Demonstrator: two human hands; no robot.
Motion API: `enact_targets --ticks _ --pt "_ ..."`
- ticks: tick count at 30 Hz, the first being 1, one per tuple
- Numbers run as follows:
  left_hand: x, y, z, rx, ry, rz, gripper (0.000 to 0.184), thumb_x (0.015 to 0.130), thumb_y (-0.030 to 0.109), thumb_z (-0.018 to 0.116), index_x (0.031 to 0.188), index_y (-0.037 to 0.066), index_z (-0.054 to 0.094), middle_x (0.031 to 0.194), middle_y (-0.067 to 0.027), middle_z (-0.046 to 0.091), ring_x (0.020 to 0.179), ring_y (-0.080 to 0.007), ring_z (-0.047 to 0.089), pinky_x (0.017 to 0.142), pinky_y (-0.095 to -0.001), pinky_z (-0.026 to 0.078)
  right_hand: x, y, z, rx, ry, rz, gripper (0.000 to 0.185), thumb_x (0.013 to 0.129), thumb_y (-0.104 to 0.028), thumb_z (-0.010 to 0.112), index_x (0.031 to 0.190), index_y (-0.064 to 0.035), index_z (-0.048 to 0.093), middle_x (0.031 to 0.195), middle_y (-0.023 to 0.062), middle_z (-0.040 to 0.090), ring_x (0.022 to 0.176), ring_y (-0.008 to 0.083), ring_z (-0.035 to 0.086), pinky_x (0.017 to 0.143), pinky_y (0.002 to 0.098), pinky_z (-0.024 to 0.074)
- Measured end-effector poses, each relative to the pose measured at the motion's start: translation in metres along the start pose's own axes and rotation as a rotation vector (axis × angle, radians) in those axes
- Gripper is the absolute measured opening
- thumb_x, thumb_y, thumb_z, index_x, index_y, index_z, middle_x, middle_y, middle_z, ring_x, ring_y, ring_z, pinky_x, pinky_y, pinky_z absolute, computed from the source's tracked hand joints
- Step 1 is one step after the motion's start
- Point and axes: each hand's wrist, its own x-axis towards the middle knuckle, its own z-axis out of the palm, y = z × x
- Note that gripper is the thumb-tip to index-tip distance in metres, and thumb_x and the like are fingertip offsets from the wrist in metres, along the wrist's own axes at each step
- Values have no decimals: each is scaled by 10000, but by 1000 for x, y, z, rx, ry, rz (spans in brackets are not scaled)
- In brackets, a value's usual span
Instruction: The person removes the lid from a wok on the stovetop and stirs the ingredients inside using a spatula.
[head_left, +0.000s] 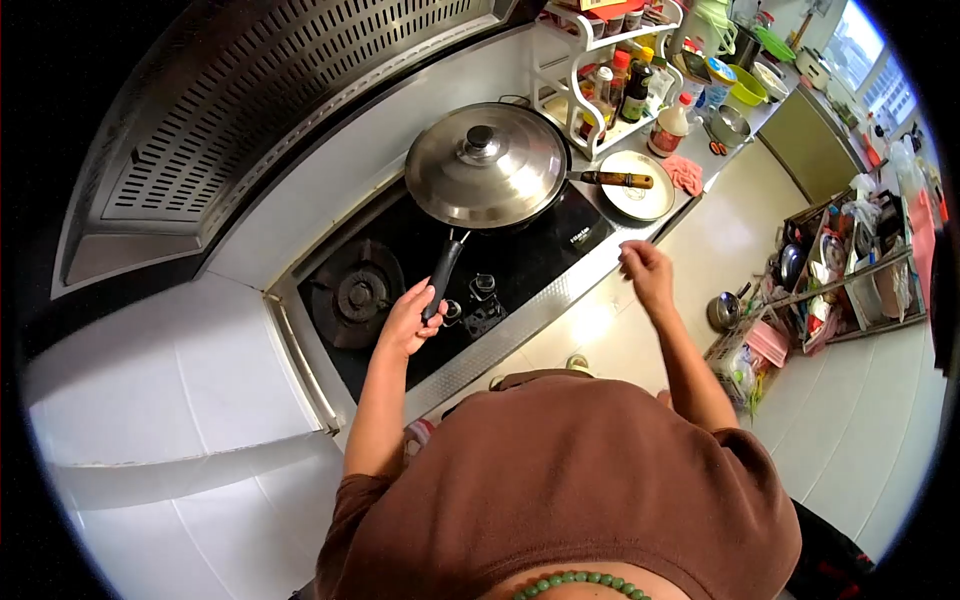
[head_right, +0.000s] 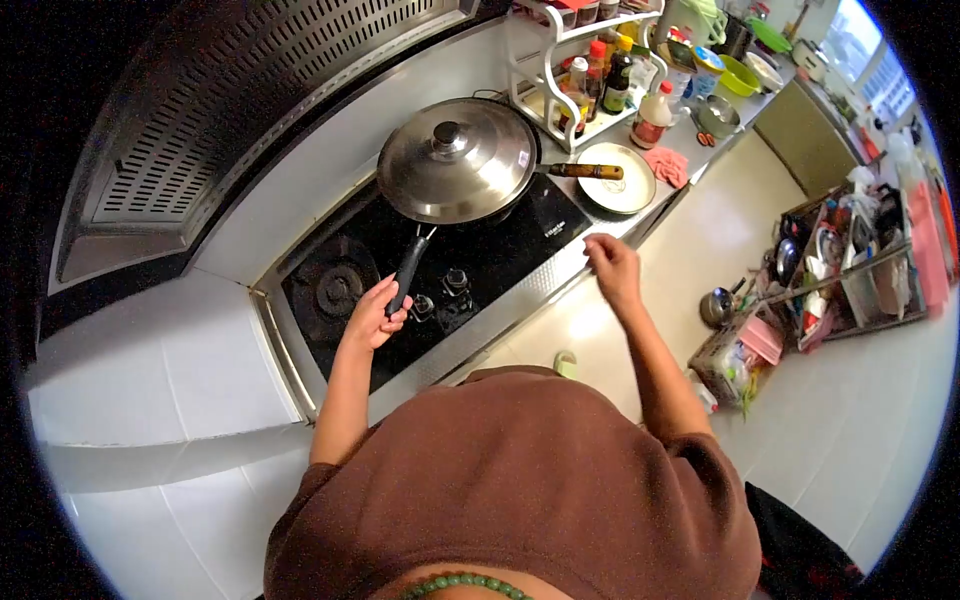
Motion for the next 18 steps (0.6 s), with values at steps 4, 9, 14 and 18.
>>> enact_targets --ticks 4,9,14,18 --pt "22 6 -25 568 102 71 388 918 251 513 1258 66 482 827 -61 579 673 -142 558 581 -268 464 51 -66 -28 -463 100 -478 161 809 -147 644 941 -56 654 883 102 653 718 221 621 634 314 490" --pt "71 86 30 1523 243 682 416 790 223 642 1140 13 561 969 -163 596 884 -301 576 792 -368 458 134 -60 -39 -915 -282 -655 334 738 -261 672 1045 -137 633 997 84 628 975 279 561 829 390 449" --pt "162 126 91 1635 218 946 406 747 153 666 1110 -2 573 1099 -211 561 1022 -365 532 883 -402 429 160 -42 -32 -843 -562 -512 385 727 -164 665 1101 -99 600 965 144 617 885 330 580 791 393 459" --pt "213 125 108 1785 469 993 472 725 141 692 1165 40 553 1158 -228 529 1072 -380 508 914 -407 422 156 -40 -27 -931 -564 -484 400 739 -199 647 1136 -194 596 952 118 641 881 330 599 756 413 478"
